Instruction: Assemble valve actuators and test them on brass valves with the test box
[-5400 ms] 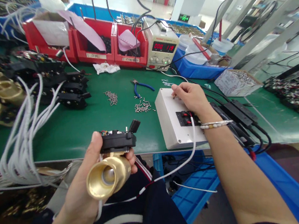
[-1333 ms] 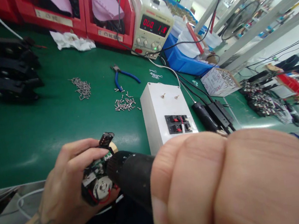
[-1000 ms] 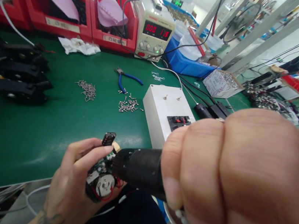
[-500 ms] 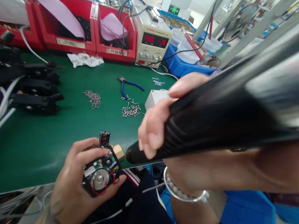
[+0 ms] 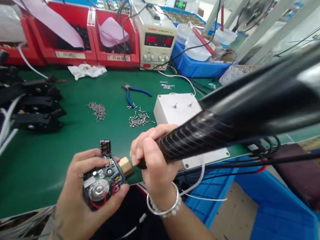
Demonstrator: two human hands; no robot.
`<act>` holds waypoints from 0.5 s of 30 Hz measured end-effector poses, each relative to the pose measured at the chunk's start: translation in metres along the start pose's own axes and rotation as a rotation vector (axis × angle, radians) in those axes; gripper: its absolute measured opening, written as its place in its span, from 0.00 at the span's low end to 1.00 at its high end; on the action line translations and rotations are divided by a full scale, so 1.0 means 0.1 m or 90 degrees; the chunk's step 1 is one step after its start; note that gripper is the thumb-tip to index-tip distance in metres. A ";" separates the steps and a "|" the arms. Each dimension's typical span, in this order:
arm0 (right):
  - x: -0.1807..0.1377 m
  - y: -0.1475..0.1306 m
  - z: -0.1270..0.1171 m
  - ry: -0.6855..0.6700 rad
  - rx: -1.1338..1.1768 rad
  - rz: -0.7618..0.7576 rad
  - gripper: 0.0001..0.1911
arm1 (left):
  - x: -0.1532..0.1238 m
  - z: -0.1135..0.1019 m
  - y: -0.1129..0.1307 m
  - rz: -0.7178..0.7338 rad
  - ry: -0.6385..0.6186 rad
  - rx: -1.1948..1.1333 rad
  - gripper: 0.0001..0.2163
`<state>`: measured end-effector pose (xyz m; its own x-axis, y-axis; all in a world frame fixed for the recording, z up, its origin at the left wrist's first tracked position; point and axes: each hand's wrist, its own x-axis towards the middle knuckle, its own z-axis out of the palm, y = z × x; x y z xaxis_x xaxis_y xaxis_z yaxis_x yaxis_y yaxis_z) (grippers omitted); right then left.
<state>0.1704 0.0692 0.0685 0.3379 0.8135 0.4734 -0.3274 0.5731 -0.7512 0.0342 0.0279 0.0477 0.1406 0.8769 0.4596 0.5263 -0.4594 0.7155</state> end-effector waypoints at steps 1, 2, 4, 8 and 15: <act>0.05 -0.05 0.07 -0.013 0.032 -0.023 0.07 | 0.00 0.00 0.00 -0.002 0.000 -0.003 0.19; 0.08 -0.09 0.13 -0.029 0.057 -0.036 0.08 | 0.00 0.00 0.00 -0.005 0.001 -0.006 0.19; 0.10 -0.12 0.22 -0.063 0.089 -0.044 0.09 | -0.01 0.01 0.00 -0.016 0.007 -0.013 0.19; 0.02 -0.07 0.27 -0.084 0.097 0.000 0.10 | -0.03 0.01 0.01 -0.024 0.001 -0.036 0.18; 0.02 -0.01 0.29 -0.117 0.118 -0.027 0.08 | -0.04 0.00 0.00 -0.023 -0.010 -0.069 0.18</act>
<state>0.1454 0.0732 0.0835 0.1943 0.7825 0.5915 -0.4783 0.6020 -0.6394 0.0334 0.0242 0.0455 0.1363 0.8951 0.4245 0.4375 -0.4389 0.7848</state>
